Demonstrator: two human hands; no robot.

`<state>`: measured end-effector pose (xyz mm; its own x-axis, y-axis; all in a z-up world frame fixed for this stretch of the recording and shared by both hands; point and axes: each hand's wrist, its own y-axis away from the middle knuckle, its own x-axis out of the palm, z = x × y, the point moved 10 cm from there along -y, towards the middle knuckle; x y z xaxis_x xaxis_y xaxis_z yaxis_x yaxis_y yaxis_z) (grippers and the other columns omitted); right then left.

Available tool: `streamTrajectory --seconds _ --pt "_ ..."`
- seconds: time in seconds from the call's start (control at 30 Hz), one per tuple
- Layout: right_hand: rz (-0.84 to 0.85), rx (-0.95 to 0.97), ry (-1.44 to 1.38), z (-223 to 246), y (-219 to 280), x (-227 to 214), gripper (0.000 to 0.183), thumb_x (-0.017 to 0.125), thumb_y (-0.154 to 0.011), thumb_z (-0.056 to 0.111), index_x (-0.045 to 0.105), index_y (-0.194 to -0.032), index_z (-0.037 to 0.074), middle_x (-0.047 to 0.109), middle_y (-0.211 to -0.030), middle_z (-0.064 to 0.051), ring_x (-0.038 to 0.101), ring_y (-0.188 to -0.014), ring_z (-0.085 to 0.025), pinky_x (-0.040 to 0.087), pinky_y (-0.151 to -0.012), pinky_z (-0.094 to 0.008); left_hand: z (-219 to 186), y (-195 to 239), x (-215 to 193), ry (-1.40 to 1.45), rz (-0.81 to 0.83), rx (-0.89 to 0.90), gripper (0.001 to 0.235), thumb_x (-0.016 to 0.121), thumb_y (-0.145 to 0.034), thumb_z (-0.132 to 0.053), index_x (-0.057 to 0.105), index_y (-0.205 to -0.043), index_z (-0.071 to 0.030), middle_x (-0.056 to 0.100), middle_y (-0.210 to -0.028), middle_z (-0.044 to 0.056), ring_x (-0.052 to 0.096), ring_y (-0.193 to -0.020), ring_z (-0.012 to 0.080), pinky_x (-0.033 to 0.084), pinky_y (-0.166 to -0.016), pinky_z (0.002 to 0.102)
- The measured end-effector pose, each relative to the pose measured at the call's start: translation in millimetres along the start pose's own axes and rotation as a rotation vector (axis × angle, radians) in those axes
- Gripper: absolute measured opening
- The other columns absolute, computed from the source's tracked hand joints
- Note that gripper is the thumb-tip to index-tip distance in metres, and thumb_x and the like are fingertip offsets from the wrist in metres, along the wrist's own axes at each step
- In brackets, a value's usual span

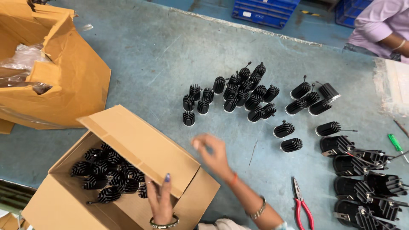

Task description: The person picks up black cylindrical components with fins from a table and places them into a cardboard box. They arrange the components in rows inside the box and occasionally move components on the table to organize them.

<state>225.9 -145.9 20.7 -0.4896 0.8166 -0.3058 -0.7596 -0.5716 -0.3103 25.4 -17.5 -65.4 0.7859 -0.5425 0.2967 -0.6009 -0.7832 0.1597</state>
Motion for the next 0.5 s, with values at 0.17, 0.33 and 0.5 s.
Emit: streamTrajectory --seconds 0.17,0.33,0.5 --pt "-0.097 -0.093 0.269 -74.9 -74.2 21.5 0.063 0.086 -0.079 0.035 0.06 -0.125 0.002 0.068 -0.119 -0.019 0.068 -0.106 -0.038 0.055 -0.09 -0.043 -13.6 2.7 25.8 -0.044 0.003 0.002 0.084 0.062 -0.094 -0.019 0.015 -0.162 -0.001 0.047 -0.149 0.021 0.049 -0.13 0.026 0.037 -0.109 0.036" --pt "-0.053 0.143 0.287 -137.4 -75.3 49.3 0.064 0.084 -0.077 0.036 0.06 -0.128 0.006 0.07 -0.119 -0.018 0.067 -0.111 -0.039 0.053 -0.094 -0.043 -38.0 -1.1 46.4 -0.092 0.049 0.013 0.08 0.061 -0.095 -0.021 0.02 -0.16 0.002 0.05 -0.147 0.025 0.05 -0.13 0.0289 0.039 -0.11 0.037" --pt "-0.041 -0.018 0.412 -108.5 -9.3 16.7 0.062 0.087 -0.077 0.03 0.06 -0.125 0.002 0.067 -0.12 -0.021 0.065 -0.112 -0.041 0.051 -0.096 -0.045 -105.8 5.8 63.0 -0.235 0.052 0.409 0.1 0.066 -0.093 -0.02 -0.001 -0.164 -0.001 0.011 -0.167 0.026 0.028 -0.15 0.037 0.03 -0.118 0.043"
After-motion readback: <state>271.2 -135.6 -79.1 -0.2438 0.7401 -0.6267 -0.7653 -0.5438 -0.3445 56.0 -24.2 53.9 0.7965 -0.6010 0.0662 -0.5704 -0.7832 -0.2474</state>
